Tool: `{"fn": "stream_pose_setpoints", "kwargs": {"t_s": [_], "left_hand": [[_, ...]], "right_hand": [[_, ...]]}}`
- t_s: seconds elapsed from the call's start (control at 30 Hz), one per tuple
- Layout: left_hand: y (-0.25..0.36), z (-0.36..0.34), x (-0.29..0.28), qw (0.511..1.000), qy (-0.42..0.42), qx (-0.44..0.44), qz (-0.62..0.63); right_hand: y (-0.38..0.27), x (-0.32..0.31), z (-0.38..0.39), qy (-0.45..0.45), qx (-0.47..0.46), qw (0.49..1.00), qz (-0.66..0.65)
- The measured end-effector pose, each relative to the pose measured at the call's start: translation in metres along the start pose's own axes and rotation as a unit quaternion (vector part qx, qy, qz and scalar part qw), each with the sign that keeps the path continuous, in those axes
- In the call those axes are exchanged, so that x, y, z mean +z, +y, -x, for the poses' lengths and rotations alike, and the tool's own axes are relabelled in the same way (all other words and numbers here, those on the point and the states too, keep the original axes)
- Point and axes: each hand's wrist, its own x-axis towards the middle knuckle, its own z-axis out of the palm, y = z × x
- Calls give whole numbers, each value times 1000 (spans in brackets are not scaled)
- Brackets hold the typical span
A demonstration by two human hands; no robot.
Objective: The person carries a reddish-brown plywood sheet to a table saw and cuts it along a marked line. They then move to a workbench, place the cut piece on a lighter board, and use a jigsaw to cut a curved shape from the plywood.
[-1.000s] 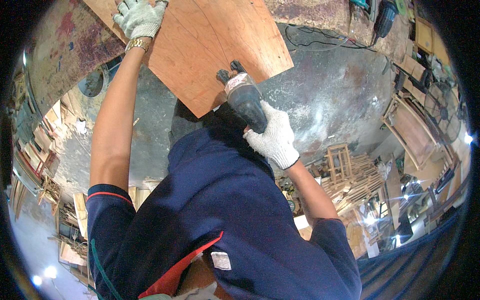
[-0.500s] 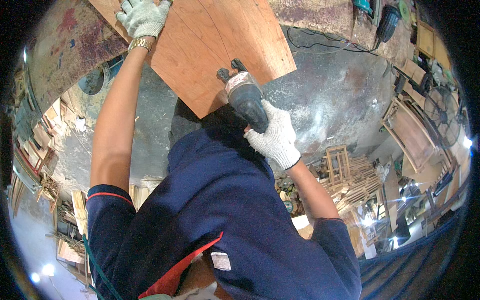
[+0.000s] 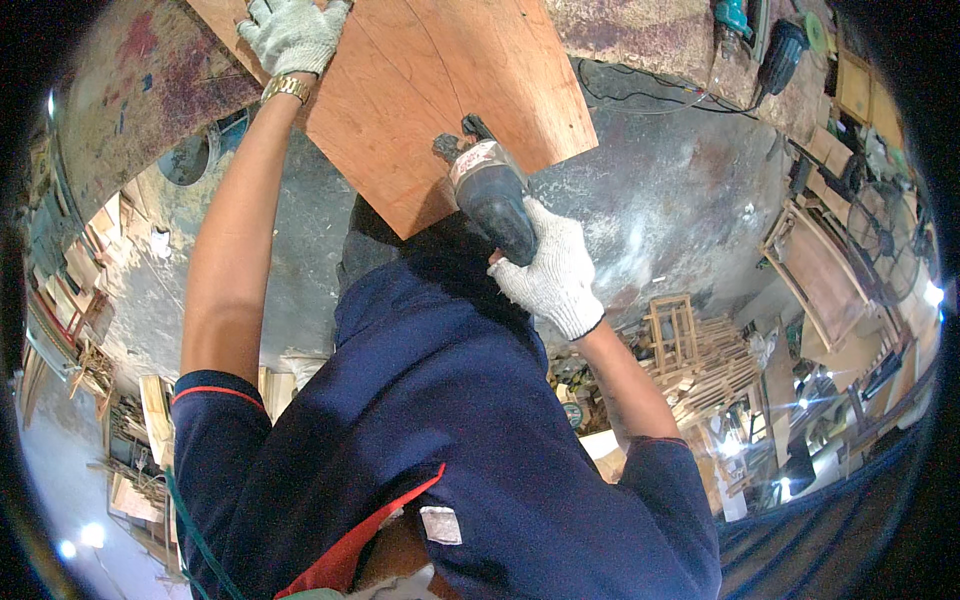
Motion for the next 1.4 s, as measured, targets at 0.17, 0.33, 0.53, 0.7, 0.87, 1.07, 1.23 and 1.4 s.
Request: {"fn": "stream_pose_setpoints", "kwargs": {"t_s": [0.17, 0.33, 0.53, 0.7, 0.87, 1.07, 1.23, 1.4], "left_hand": [[-14, 10, -4, 999, 35, -20, -30], [-10, 7, -12, 1000, -15, -27, 1], [-11, 8, -12, 1000, 4, -17, -13], [-12, 8, -12, 1000, 3, -15, -16], [-11, 8, -14, 1000, -5, -21, -7], [-9, 8, -14, 1000, -4, -20, -9], [-11, 8, -12, 1000, 6, -17, -12], [-11, 7, -16, 1000, -17, -24, -8]], "right_hand": [[-3, -7, -3, -24, -34, 999, 5], [-7, -6, -5, -15, -27, 999, 15], [-11, -7, -8, -26, -21, 999, -4], [-18, -8, -11, -29, -19, 999, 0], [-19, -8, -12, -19, -34, 999, 7], [-20, -7, -15, -14, -45, 999, 12], [-24, -9, -17, -13, -54, 998, 19], [-28, -8, -19, -11, -51, 999, 4]]}}
